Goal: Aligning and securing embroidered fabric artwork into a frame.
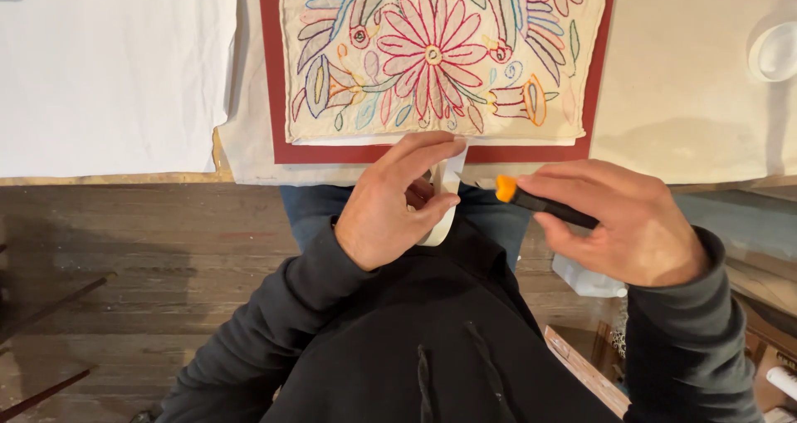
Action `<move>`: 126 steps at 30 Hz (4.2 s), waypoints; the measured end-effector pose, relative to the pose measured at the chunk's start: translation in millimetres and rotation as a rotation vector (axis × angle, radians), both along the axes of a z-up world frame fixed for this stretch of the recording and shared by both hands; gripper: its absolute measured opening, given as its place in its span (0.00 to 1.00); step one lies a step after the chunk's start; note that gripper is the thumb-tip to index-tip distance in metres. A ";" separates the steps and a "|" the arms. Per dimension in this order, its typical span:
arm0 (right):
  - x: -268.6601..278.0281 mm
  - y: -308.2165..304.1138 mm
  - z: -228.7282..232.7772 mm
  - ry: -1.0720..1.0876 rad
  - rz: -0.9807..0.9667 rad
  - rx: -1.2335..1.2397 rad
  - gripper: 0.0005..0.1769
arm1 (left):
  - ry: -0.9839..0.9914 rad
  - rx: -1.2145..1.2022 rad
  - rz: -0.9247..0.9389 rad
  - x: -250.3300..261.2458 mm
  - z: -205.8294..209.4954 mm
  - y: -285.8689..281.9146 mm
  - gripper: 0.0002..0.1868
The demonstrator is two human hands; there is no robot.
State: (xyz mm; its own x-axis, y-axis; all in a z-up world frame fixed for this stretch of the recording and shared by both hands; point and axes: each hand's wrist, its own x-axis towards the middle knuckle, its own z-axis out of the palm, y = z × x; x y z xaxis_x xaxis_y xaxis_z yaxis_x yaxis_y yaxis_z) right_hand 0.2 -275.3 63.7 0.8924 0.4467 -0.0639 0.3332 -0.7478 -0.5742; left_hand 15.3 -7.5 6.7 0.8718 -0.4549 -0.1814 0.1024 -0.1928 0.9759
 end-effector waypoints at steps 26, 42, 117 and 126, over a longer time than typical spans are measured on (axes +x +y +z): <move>-3.2 38.9 -11.0 -0.135 -0.030 -0.084 0.22 | -0.327 0.197 0.089 -5.6 1.4 4.3 0.29; -43.6 -196.1 -176.8 -0.283 -0.561 -0.266 0.23 | -0.871 1.183 0.017 54.0 -65.1 199.5 0.22; 96.9 169.0 -140.2 0.119 -0.249 0.150 0.14 | -0.747 0.780 0.079 12.1 -98.2 126.1 0.24; 69.1 150.5 -123.4 0.163 -0.203 0.162 0.11 | -0.463 0.664 0.236 14.3 -95.5 139.5 0.20</move>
State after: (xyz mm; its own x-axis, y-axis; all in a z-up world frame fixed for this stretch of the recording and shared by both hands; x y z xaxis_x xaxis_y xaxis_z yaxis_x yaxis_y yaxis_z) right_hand 69.3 -124.8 -59.7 0.9484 0.2763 -0.1556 0.0802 -0.6838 -0.7253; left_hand 29.6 132.0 -88.8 0.9829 -0.1767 0.0527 -0.1708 -0.7650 0.6210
